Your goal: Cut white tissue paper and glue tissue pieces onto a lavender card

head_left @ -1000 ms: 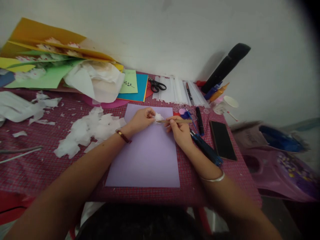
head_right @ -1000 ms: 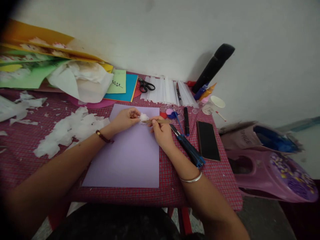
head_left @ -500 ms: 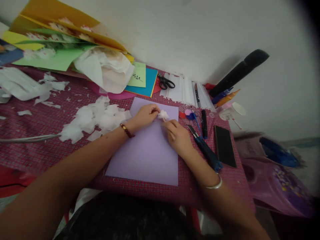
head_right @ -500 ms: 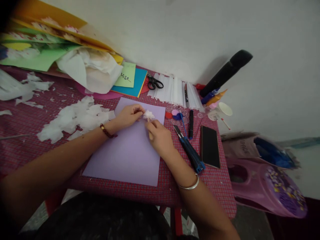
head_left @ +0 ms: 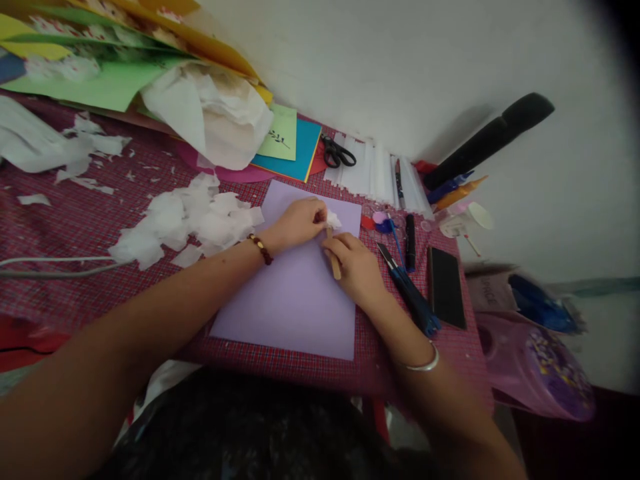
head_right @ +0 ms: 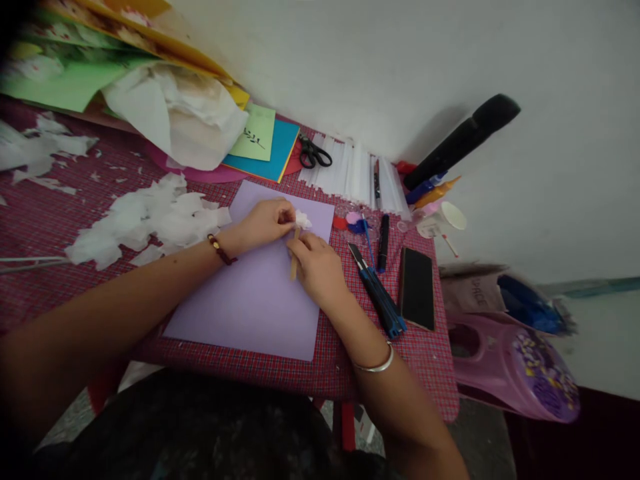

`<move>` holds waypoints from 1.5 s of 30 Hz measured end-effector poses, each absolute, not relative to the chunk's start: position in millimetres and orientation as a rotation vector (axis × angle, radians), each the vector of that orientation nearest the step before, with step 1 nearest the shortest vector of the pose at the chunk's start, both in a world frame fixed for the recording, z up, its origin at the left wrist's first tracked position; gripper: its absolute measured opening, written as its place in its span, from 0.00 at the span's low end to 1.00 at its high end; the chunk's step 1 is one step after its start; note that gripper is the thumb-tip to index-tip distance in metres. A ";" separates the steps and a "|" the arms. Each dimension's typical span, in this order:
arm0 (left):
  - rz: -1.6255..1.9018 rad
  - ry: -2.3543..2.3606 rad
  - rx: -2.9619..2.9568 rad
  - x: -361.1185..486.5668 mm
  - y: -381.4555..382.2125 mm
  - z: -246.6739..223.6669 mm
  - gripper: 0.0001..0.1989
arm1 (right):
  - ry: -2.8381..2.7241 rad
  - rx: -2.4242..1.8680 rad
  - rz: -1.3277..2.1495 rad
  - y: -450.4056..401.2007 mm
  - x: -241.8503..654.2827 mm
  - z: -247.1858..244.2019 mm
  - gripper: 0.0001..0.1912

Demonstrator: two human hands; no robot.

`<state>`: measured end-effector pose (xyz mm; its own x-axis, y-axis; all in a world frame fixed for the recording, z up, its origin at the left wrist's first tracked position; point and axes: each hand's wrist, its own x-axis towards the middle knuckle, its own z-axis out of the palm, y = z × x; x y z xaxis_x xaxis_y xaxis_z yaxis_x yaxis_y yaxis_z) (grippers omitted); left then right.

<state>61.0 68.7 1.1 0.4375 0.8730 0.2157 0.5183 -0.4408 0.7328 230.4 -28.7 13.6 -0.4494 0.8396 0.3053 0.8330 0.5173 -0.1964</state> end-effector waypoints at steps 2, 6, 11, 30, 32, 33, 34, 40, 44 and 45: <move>0.792 1.163 2.113 61.3 69.6 1.7 0.06 | -2.315 -1.363 0.106 -30.3 231.6 15.0 0.14; 0.807 1.151 2.081 62.1 72.4 -2.3 0.06 | -1.991 -1.266 0.330 -32.2 236.1 19.1 0.12; 0.870 1.135 1.875 61.6 74.7 -2.1 0.08 | -1.388 -1.197 0.737 -25.6 241.3 18.7 0.10; 0.996 1.094 1.801 53.5 60.0 18.4 0.23 | -1.035 -1.225 1.025 -4.4 253.4 -0.5 0.13; 0.912 1.061 2.043 52.8 50.5 21.8 0.24 | -1.019 -1.202 1.051 -2.8 254.8 -2.3 0.13; 0.859 1.030 2.194 52.2 45.5 23.8 0.23 | -1.020 -1.191 1.061 -2.2 255.3 -3.0 0.13; 0.802 0.992 2.340 51.0 40.6 26.6 0.22 | -1.024 -1.183 1.066 -1.7 255.5 -3.5 0.13; 0.696 1.096 2.542 17.2 36.9 56.2 0.27 | -1.010 -1.169 1.058 -0.8 253.0 -2.8 0.15; 0.731 1.249 2.367 -33.1 65.5 65.0 0.14 | -0.962 -1.155 1.070 0.7 250.9 -2.1 0.16; 0.730 1.266 2.196 -45.0 72.4 63.5 0.04 | -0.952 -1.154 1.074 1.1 250.3 -1.9 0.17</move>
<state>-45.0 72.4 63.5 0.4241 0.8832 0.2002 0.6160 -0.4433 0.6512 250.3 1.1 -1.9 0.2300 0.9726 0.0348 -0.1517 0.0711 -0.9859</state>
